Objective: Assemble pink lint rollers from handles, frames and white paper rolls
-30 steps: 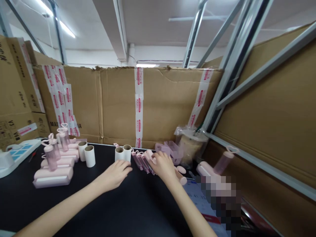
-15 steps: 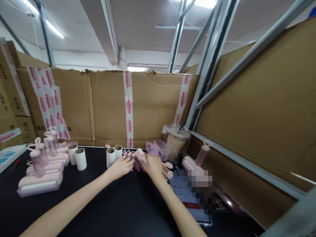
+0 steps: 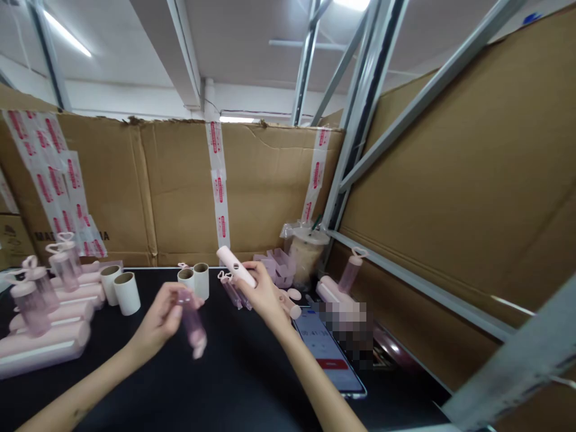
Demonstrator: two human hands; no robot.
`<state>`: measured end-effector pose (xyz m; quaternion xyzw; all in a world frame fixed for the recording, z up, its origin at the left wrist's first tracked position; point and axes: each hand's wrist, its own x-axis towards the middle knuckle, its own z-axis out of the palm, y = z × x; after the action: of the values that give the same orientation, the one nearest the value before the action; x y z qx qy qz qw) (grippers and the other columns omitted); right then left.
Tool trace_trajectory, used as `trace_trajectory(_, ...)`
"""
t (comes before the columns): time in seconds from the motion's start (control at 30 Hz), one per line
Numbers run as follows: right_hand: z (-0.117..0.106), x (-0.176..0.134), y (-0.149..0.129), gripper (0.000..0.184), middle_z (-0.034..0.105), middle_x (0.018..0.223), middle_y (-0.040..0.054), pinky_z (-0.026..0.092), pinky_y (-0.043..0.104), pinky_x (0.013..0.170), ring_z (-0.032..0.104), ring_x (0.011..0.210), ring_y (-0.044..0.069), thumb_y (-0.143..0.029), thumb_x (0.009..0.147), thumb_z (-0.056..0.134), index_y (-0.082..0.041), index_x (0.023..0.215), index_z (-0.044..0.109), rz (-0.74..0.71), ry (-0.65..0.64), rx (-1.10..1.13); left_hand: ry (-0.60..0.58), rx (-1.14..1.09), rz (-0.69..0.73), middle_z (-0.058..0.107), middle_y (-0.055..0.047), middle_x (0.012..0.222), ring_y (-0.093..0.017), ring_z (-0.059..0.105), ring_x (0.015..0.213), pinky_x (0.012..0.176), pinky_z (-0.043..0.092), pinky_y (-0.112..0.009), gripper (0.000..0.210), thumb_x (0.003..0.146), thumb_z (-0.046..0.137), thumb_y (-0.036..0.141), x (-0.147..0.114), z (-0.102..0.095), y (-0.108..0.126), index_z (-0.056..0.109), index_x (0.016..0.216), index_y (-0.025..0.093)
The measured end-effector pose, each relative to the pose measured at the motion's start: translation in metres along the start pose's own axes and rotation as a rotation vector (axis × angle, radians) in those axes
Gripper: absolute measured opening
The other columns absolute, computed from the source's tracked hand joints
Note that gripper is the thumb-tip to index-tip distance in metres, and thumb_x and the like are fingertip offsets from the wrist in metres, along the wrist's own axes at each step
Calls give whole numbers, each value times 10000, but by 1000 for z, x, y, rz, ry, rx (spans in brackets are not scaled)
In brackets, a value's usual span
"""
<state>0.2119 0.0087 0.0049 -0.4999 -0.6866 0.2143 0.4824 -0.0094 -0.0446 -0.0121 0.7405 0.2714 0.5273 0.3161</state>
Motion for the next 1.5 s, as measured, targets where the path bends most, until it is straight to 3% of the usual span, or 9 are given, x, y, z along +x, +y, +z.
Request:
trace_trajectory(0.07, 5, -10, -11, 387, 700, 898, 60, 494, 281, 581, 672, 700, 183, -427, 772, 577, -214, 1036, 393, 25, -123, 167, -2, -138, -168, 612, -5, 739, -152, 640, 672, 643, 526, -288, 245, 943, 306, 393, -8, -8, -1, 369, 1096, 211)
trace_trajectory(0.17, 14, -25, -23, 518, 668, 864, 13, 481, 264, 590, 639, 677, 147, -403, 720, 681, -238, 1089, 356, 66, -312, 439, -98, -90, -371, 480, 71, 558, -99, 466, 414, 392, 364, -183, 344, 933, 314, 480, -13, -14, -6, 374, 1153, 223)
trace_trajectory(0.37, 30, -38, -25, 404, 638, 945, 44, 466, 332, 845, 615, 894, 177, -508, 919, 348, -200, 1032, 583, 83, -534, 528, -191, 97, -328, 617, -30, 929, -131, 560, 718, 640, 440, -239, 248, 866, 515, 389, -11, -18, -17, 445, 1024, 211)
trace_trajectory(0.57, 32, -31, -16, 400, 646, 1064, 55, 507, 306, 737, 609, 963, 209, -419, 830, 581, -238, 1186, 544, 39, -534, 497, -187, 294, -333, 613, 3, 768, -140, 539, 633, 619, 410, -240, 290, 860, 511, 410, -8, -24, -19, 538, 1069, 210)
trace_trajectory(0.7, 26, -26, -13, 427, 651, 1050, 61, 508, 366, 805, 624, 916, 205, -379, 761, 670, -221, 1146, 577, 3, -472, 407, -166, 438, -313, 635, 0, 767, -133, 517, 578, 567, 388, -228, 335, 837, 536, 419, -7, -26, -17, 608, 1101, 227)
trace_trajectory(0.97, 26, -27, -14, 460, 651, 1004, 49, 529, 371, 817, 649, 865, 198, -358, 743, 697, -234, 1164, 558, -73, -484, 310, -228, 423, -287, 623, -21, 785, -147, 523, 624, 602, 395, -244, 345, 875, 471, 401, -9, -25, -16, 618, 1081, 167)
trace_trajectory(1.1, 28, -27, -9, 524, 653, 1027, 75, 537, 380, 814, 643, 884, 210, -416, 775, 657, -208, 1239, 527, -103, -524, 244, -316, 255, -333, 487, 34, 642, -93, 423, 536, 524, 339, -211, 311, 909, 412, 387, -8, -24, -16, 606, 913, 144)
trace_trajectory(1.3, 25, -25, -6, 531, 620, 1095, 84, 506, 363, 851, 615, 943, 217, -413, 821, 609, -220, 1302, 494, -208, -600, 160, -382, 30, -428, 404, 58, 594, -49, 358, 442, 393, 292, -156, 394, 907, 396, 468, -7, -22, -19, 577, 899, 118)
trace_trajectory(1.5, 18, -27, -11, 309, 625, 939, 66, 482, 291, 762, 576, 856, 194, -422, 863, 543, -171, 1001, 658, -345, -638, -41, -438, -309, -674, 403, 72, 595, -20, 311, 349, 298, 275, -131, 460, 855, 441, 571, -13, -20, -22, 549, 987, 144)
